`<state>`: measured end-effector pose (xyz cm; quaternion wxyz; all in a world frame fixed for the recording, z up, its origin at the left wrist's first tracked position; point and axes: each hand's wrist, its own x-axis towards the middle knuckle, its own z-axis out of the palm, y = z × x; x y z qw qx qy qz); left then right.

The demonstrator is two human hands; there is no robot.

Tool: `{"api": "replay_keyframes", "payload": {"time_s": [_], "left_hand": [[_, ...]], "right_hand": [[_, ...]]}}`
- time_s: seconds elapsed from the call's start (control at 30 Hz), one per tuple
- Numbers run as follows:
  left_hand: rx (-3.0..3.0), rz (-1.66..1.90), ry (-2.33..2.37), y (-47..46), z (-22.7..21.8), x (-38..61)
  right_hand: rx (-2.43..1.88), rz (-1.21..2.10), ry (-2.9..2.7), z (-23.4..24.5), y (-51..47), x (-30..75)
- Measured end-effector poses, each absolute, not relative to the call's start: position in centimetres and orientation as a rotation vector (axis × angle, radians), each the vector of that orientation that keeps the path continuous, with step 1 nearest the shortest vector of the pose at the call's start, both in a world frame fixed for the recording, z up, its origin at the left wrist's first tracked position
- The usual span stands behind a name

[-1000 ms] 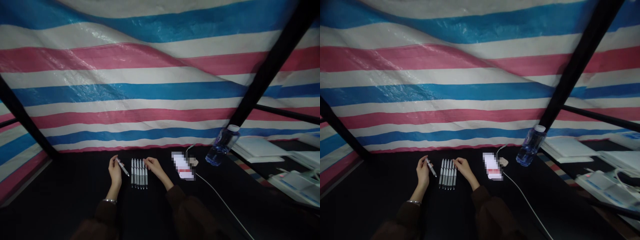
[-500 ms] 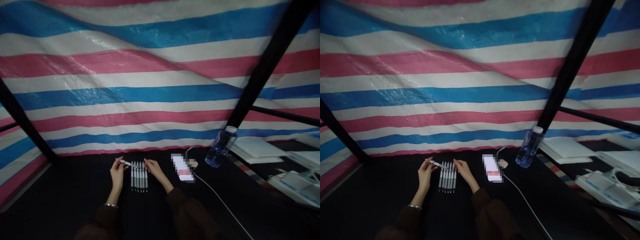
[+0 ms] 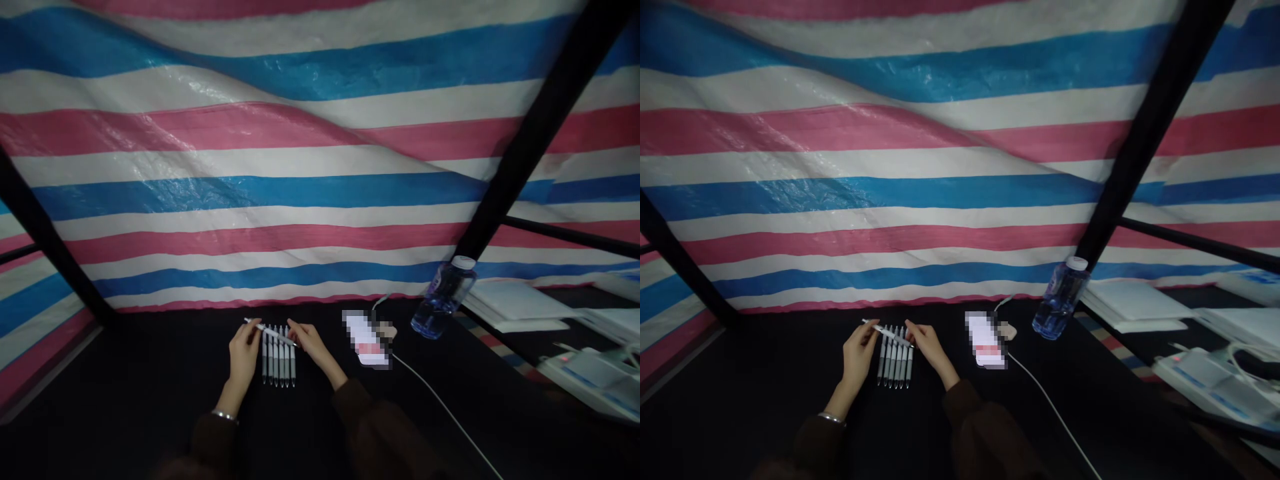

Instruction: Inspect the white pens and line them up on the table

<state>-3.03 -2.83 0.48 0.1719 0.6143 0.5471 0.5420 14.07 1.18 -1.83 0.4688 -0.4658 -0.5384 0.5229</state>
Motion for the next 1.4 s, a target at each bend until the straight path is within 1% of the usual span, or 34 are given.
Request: {"api": "replay_keyframes", "payload": {"time_s": [0.13, 0.3, 0.5, 0.67, 0.87, 1.13, 1.4], "left_hand": [[2.101, 1.326, 1.828, -3.2, 0.9, -3.1], [2.327, 1.289, 2.033, -3.2, 1.4, -3.1], [2.423, 1.165, 1.769, -3.2, 1.3, -2.9], [2.408, 1.250, 1.614, -3.1, 1.3, -2.8], [2.379, 1.263, 1.599, -3.3, 1.8, -2.6], [2.387, 1.140, 1.629, -3.5, 2.1, -2.4], [2.490, 0.921, 1.757, -3.6, 2.1, -2.0]], "right_hand": [[-1.129, 1.310, -1.283, -1.7, 1.2, 14.1], [-1.071, 1.280, -1.369, -1.9, 1.4, 14.1], [-1.082, 1.312, -1.254, -2.3, 1.7, 14.1], [-1.060, 1.385, -1.043, -2.3, 2.0, 14.5], [-1.048, 1.376, -0.982, -2.5, 2.2, 14.5], [-1.109, 1.279, -1.169, -2.3, 1.9, 14.5], [-1.116, 1.336, -1.146, -2.3, 1.8, 14.8]]}}
